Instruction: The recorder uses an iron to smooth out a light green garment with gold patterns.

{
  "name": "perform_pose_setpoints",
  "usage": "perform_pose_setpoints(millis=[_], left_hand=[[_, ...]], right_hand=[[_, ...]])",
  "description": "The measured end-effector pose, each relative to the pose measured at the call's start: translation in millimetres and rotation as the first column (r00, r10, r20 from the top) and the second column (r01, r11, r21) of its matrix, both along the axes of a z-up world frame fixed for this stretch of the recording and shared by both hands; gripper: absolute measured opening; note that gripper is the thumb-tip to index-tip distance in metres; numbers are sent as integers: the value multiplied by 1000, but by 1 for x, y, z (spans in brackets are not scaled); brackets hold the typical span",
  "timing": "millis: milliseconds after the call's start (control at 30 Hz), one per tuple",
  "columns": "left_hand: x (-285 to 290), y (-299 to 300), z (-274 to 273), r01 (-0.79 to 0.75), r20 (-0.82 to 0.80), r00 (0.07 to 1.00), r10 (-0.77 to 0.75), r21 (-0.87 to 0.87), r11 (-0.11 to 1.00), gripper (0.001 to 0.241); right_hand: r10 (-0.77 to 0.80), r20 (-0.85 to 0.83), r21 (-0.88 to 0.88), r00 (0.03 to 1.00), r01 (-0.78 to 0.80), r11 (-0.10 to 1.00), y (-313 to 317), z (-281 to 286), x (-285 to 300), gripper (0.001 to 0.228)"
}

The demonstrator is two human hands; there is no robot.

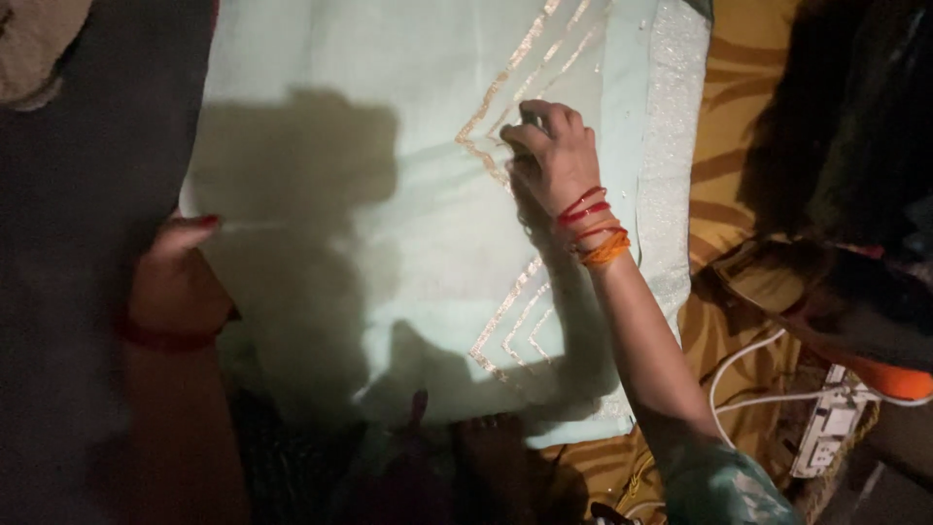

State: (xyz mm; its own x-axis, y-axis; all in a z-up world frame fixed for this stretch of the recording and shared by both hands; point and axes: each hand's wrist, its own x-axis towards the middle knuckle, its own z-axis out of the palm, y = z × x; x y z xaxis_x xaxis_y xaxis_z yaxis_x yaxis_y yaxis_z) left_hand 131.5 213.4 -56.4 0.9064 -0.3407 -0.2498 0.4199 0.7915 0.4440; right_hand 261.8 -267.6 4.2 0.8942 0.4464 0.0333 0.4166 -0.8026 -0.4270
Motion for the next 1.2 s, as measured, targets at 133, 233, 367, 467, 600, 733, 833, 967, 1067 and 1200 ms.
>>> perform_pose_setpoints(millis=[133,233,367,467,600,733,833,967,1067,1200], left_hand=[[-57,44,-91,-70,359,932,42,64,995,23],[-15,-11,27,-477,663,727,-176,673,565,29],[-19,-43,75,-255,198,964,180,481,839,42],[-36,-23,7,-458,449,879,161,701,547,72],[-43,-38,47,-417,390,901,189,662,623,81],[-63,-73,132,-102,69,962,-264,988,-113,63],[-78,-96,183,186,-269,926,-264,936,-299,55],[-107,-80,151,350,-557,773,-303,773,-529,38],[-119,-119,190,196,-780,586,-218,398,-896,42],[-143,-155,168,-186,-583,703,-407,403,-896,27]], right_hand=[[38,163,2,986,-39,999,0,6,-1,24],[48,197,55,979,-60,997,-5,20,-10,21],[107,276,-109,955,-80,991,-42,-1,-30,21],[190,333,-159,923,-144,977,-31,27,-54,25],[210,348,-202,914,-145,968,-35,46,-97,27],[230,329,-217,916,-164,962,-42,44,-149,26],[248,316,-227,916,-181,957,-43,48,-193,29],[261,236,-148,936,-231,962,-47,35,-253,31],[341,323,-222,883,-280,934,-52,5,-295,30],[286,235,-201,929,-241,949,-37,28,-299,39]])
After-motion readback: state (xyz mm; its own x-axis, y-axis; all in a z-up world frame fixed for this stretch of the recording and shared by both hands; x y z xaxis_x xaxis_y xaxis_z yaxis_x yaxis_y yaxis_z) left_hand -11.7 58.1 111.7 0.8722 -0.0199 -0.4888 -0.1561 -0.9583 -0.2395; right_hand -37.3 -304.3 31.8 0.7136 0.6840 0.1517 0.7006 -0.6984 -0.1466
